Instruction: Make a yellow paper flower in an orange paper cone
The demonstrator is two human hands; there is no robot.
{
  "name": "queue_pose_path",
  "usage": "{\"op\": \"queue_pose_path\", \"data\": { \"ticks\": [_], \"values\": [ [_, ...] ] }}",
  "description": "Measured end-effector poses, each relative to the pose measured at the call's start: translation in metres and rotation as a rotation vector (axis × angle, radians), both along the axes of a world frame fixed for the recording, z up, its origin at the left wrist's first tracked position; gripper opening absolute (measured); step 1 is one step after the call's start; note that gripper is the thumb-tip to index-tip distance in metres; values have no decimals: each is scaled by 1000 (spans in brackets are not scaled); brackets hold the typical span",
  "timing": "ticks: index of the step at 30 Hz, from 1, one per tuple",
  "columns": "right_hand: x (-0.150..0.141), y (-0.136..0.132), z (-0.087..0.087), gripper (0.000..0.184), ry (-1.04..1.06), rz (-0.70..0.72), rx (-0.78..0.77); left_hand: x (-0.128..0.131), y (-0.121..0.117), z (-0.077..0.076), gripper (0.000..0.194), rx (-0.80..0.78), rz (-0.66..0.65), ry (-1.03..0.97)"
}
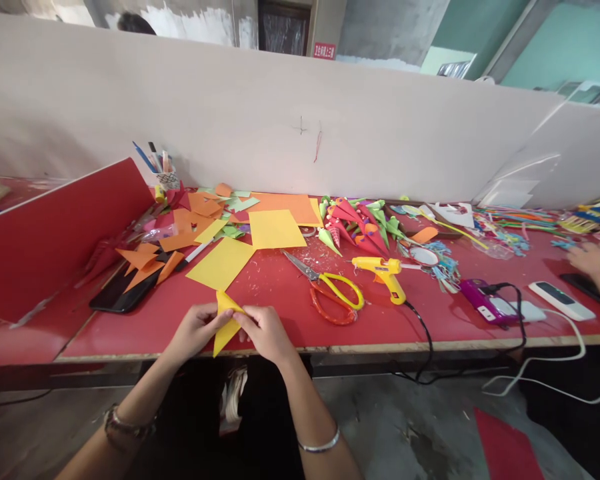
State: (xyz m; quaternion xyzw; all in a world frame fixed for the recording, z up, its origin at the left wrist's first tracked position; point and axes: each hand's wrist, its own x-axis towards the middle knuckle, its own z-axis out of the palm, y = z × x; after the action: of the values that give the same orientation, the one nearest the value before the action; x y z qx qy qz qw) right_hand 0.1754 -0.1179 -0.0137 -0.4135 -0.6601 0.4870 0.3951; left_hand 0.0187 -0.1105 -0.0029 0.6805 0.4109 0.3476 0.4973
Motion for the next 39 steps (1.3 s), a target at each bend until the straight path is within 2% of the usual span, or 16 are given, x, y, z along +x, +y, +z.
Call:
{"op": "queue_pose_path", "data": {
  "ticks": [5, 12, 15, 17, 23, 26, 29, 33, 36, 39],
  "values": [
    [4, 0, 2, 40, -69, 87, 1, -1, 4, -3, 30, 16, 66, 55],
    [4, 1, -1, 35, 0, 136, -145, 2, 6, -7, 35, -19, 271, -4],
    [5, 0, -1, 34, 24, 143, -172, 3, 7, -7, 41, -38, 327, 39],
    [6, 0, -1, 33, 45, 141, -177, 4, 8, -6, 41, 9, 372, 80],
    [3, 1, 0, 24, 86, 90, -122, 13, 6, -1, 21, 287, 534, 232],
    [2, 2, -2, 25, 110, 38, -108, 16, 6, 1, 22, 333, 595, 272],
    [1, 2, -5, 24, 102, -63, -86, 12, 7, 3, 20, 333, 552, 301],
    [-1, 2, -7, 24, 45, -93, -97, 0, 10, 10, 17, 375, 340, 419],
    [-2, 1, -5, 25, -103, -121, 28, -3, 10, 15, 23, 534, 173, 646],
    [-2, 0, -3, 27, -185, -183, 157, 2, 9, 15, 31, 651, 172, 878]
  ]
}}
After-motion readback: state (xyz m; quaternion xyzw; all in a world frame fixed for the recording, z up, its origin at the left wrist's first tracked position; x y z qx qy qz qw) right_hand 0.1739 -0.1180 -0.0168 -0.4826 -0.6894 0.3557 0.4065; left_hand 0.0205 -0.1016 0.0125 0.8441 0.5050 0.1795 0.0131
